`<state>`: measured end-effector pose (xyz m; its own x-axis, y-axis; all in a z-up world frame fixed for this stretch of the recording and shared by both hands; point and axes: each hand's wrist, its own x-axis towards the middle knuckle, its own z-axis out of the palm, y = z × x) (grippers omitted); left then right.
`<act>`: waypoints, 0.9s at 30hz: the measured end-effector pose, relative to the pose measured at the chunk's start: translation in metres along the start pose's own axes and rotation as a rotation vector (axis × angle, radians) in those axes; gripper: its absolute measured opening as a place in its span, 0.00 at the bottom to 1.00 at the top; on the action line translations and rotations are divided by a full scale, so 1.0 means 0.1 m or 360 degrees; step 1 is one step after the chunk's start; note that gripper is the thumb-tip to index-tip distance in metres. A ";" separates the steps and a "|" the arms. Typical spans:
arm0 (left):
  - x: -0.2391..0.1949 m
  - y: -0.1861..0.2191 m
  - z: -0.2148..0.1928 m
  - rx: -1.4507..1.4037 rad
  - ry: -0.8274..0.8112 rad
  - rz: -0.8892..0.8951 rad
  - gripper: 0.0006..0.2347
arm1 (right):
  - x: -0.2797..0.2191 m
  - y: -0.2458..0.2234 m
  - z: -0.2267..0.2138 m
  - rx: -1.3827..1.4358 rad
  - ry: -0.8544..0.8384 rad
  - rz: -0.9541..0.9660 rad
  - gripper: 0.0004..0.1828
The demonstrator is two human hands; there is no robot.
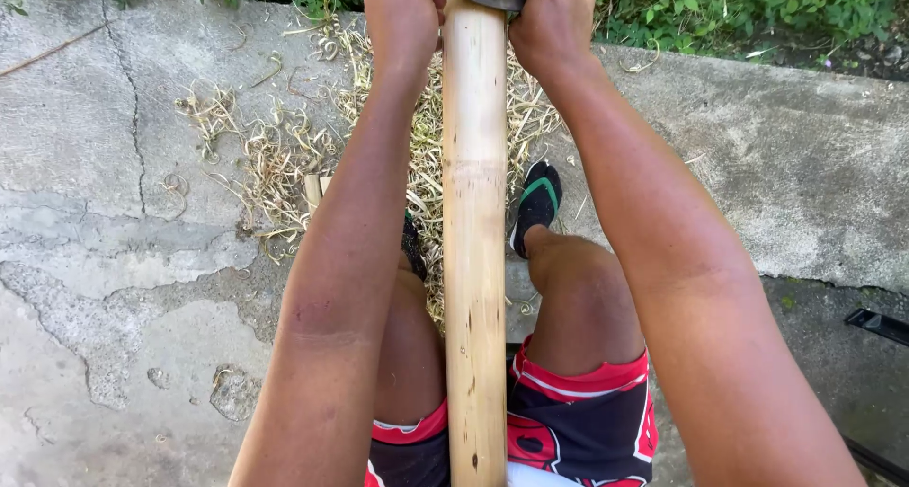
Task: Scraping the outer green layer off a bamboo pole using a curved blade.
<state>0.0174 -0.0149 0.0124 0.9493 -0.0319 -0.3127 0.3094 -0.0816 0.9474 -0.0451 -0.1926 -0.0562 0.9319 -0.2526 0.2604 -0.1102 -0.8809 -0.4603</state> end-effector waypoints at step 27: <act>-0.01 -0.05 -0.08 -0.0015 -0.0060 -0.0160 0.12 | 0.04 -0.17 -0.13 -0.0153 -0.0044 -0.0026 0.08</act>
<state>0.0158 -0.0066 0.0088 0.9108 -0.0614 -0.4082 0.4035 -0.0772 0.9117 -0.0438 -0.1839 -0.0364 0.9429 -0.2281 0.2427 -0.1266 -0.9195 -0.3722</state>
